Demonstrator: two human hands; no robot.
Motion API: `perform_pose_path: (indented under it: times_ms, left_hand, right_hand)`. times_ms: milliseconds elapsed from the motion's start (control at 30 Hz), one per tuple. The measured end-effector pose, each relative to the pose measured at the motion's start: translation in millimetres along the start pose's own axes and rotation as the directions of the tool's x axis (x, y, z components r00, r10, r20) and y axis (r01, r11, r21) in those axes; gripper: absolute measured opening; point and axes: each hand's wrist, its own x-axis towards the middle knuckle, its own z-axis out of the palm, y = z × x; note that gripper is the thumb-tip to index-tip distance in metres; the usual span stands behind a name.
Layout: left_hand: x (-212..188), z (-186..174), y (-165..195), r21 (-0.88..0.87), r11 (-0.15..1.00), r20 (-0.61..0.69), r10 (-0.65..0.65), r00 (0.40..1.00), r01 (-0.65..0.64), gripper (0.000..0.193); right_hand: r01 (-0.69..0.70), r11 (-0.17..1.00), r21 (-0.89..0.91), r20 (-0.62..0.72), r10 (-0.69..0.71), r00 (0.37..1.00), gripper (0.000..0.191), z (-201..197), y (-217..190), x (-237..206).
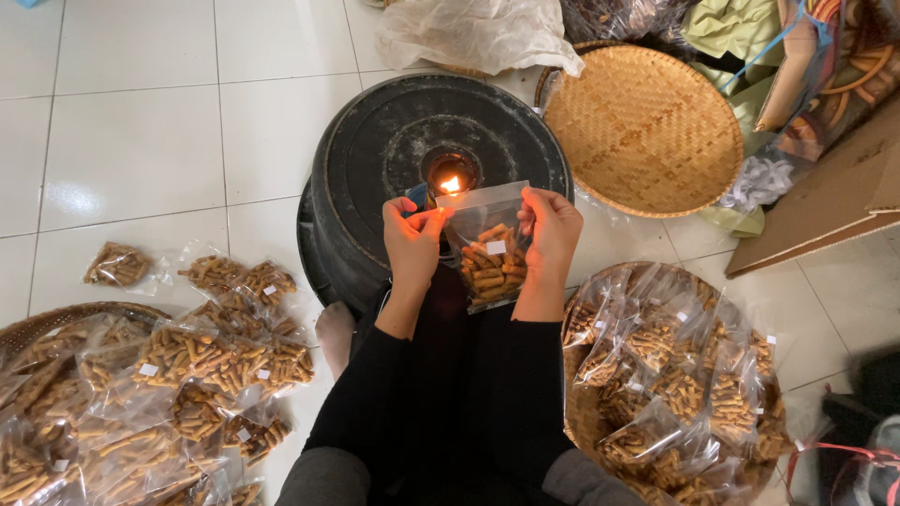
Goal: The person sits on the floor and heat-seals clear plastic bags filled with stick-shaped snacks over a candle flame, pressing the bag opening flat against the flame to melt it closed. They set finished bags aside, take new filled bags from baskets around them, and repeat the sealing.
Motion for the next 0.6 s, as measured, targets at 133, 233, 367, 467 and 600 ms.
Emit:
perform_pose_path:
  times_ms: [133, 233, 367, 467, 600]
  left_hand:
    - [-1.7, -2.8, 1.7, 0.043, 0.999, -0.044, -0.01, 0.999, 0.012, 0.036]
    - [-0.9, -6.4, 0.6, 0.029, 0.999, -0.031, 0.021, 0.999, -0.02, 0.034]
    - [-0.1, -10.1, -3.7, -0.018, 1.0, -0.017, 0.008, 1.0, -0.008, 0.033]
    - [-1.2, -10.9, -7.8, -0.015, 1.0, -0.032, 0.021, 0.999, -0.022, 0.033]
    - [-2.4, -14.9, -10.3, -0.046, 0.999, -0.059, 0.027, 0.998, -0.029, 0.034]
  right_hand:
    - [-0.002, 1.0, -0.004, 0.016, 0.002, 1.0, 0.01, 4.5, 0.8, -0.7]
    - [0.003, 1.0, -0.007, 0.029, -0.002, 1.0, 0.009, 7.9, 2.1, -0.6]
    - [-0.005, 1.0, 0.007, 0.047, 0.005, 0.999, 0.009, 9.7, 3.7, 0.2]
    - [-0.007, 1.0, 0.001, 0.06, 0.007, 0.998, 0.009, 9.9, 4.3, 0.8]
    - [-0.015, 1.0, -0.011, 0.079, 0.016, 0.997, 0.01, 13.9, 6.2, 0.5]
